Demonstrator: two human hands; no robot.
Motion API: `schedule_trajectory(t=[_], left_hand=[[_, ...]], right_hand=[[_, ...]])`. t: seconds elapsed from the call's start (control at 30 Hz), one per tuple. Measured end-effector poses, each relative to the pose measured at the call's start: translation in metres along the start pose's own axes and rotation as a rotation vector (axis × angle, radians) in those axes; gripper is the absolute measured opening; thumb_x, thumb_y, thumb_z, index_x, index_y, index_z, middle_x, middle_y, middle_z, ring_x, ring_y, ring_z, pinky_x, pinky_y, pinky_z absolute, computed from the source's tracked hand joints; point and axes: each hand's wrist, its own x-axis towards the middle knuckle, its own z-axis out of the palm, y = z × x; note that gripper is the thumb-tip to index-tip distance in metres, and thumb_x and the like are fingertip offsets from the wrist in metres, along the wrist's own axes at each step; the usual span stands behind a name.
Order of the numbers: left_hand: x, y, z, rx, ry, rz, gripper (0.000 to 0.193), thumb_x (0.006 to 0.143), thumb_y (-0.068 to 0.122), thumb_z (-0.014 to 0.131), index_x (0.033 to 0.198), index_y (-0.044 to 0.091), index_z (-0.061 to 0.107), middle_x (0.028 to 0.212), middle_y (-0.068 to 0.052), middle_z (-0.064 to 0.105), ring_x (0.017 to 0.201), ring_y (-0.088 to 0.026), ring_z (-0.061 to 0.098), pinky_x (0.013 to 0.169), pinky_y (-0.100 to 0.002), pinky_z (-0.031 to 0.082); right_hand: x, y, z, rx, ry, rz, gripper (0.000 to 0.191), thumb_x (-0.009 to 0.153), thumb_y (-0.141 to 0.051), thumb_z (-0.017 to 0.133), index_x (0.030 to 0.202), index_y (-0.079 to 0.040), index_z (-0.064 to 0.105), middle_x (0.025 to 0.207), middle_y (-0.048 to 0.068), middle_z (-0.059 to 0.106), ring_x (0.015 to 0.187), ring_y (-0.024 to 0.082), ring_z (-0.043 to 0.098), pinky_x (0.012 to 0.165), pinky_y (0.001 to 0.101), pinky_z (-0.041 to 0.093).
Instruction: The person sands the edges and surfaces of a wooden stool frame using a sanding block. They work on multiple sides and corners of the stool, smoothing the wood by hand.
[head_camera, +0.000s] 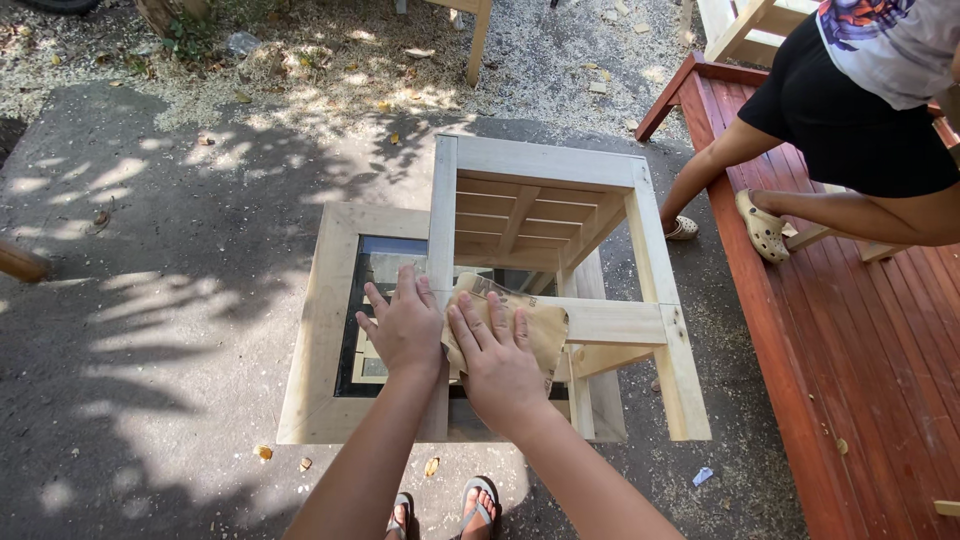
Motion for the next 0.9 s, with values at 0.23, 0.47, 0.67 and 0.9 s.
schedule_trajectory(t=[0.23, 0.47, 0.67, 0.9], left_hand=[[0.0, 0.0, 0.002, -0.013, -0.064, -0.016, 0.055, 0.106, 0.045, 0.027, 0.152, 0.019, 0.044, 0.144, -0.005, 0.06, 0.154, -0.042, 0.021, 0.122, -0.062, 0.01], [-0.005, -0.002, -0.003, -0.064, -0.086, -0.081, 0.057, 0.105, 0.048, 0.027, 0.153, 0.021, 0.042, 0.151, -0.009, 0.052, 0.154, -0.041, 0.016, 0.123, -0.059, 0.005], [-0.026, -0.003, -0.013, 0.056, -0.129, -0.052, 0.058, 0.105, 0.046, 0.024, 0.156, 0.02, 0.034, 0.155, -0.003, 0.048, 0.156, -0.04, 0.01, 0.123, -0.059, 0.001], [-0.025, 0.005, -0.017, 0.138, -0.01, 0.047, 0.057, 0.105, 0.042, 0.027, 0.155, 0.016, 0.037, 0.154, -0.005, 0.049, 0.155, -0.041, 0.014, 0.122, -0.062, 0.001]], right_hand=[[0.013, 0.0, -0.008, -0.094, -0.1, 0.007, 0.087, 0.088, -0.01, 0.06, 0.162, -0.014, 0.014, 0.168, 0.019, 0.011, 0.152, 0.05, 0.013, 0.118, 0.0654, 0.016], [0.029, 0.003, -0.023, -0.094, -0.311, 0.103, 0.093, 0.088, -0.009, 0.061, 0.164, -0.023, 0.008, 0.17, 0.015, 0.002, 0.153, 0.048, 0.008, 0.117, 0.0673, 0.012], [0.012, 0.016, -0.002, -0.108, -0.088, 0.006, 0.082, 0.091, -0.013, 0.057, 0.161, -0.01, 0.016, 0.168, 0.019, 0.012, 0.152, 0.047, 0.014, 0.118, 0.0635, 0.016], [0.023, 0.029, -0.001, -0.091, -0.088, -0.037, 0.083, 0.087, -0.009, 0.054, 0.161, -0.007, 0.017, 0.168, 0.014, 0.015, 0.154, 0.037, 0.019, 0.123, 0.0513, 0.015]])
